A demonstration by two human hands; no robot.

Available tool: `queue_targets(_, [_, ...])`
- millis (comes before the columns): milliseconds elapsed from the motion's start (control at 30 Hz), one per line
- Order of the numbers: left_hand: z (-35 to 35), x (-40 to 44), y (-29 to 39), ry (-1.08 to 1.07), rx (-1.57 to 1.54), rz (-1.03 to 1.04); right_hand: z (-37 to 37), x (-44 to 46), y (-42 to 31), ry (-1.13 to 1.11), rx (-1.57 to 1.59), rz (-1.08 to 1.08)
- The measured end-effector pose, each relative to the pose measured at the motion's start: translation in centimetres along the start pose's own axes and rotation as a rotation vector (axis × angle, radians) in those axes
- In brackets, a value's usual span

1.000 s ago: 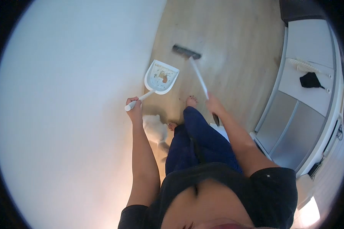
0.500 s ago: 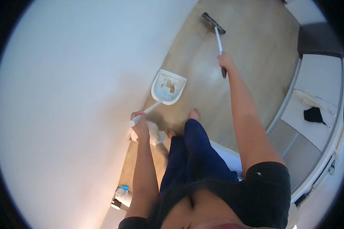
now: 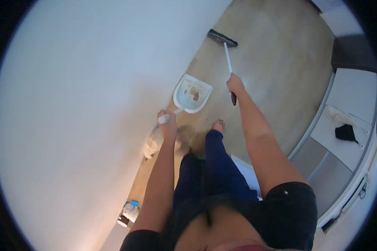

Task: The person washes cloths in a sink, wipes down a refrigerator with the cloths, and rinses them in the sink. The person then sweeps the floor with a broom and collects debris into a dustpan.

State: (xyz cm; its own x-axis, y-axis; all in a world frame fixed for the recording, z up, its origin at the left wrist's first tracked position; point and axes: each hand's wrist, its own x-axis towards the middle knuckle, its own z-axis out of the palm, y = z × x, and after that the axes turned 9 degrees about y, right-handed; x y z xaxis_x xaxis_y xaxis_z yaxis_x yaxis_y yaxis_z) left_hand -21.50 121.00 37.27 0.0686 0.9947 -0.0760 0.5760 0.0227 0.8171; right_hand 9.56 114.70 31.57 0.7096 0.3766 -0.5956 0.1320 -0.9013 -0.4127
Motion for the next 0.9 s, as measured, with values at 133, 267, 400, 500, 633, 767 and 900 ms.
queue_targets(133, [0.4,0.4,-0.2,-0.031,-0.063,-0.099,3.6,-6.6,1.9,-0.065,-0.113,-0.057])
queue_targets(267, [1.0,1.2,-0.8,-0.047,-0.095,-0.100,8.0,-15.9,4.8,-0.106,-0.126,-0.080])
queue_targets(400, [-0.7,1.2,-1.5,-0.057,-0.080,-0.096,12.3,-22.0,10.0,-0.049,-0.152,-0.222])
queue_targets(500, [-2.2,0.1,-2.7,0.010,-0.111,-0.151,10.2,-24.2,12.3,0.057,0.147,-0.302])
queue_targets(633, [-4.3,-1.3,-2.9,0.017,-0.102,-0.163,5.2,-17.0,8.9,0.056,0.041,-0.161])
queue_targets(767, [-6.1,-1.6,-1.7,0.018,-0.263,-0.203,2.1,-6.1,3.6,-0.024,-0.025,-0.037])
queue_targets(900, [-1.2,4.3,-4.7,-0.052,-0.217,-0.321,4.9,1.2,0.3,-0.079,-0.050,0.081])
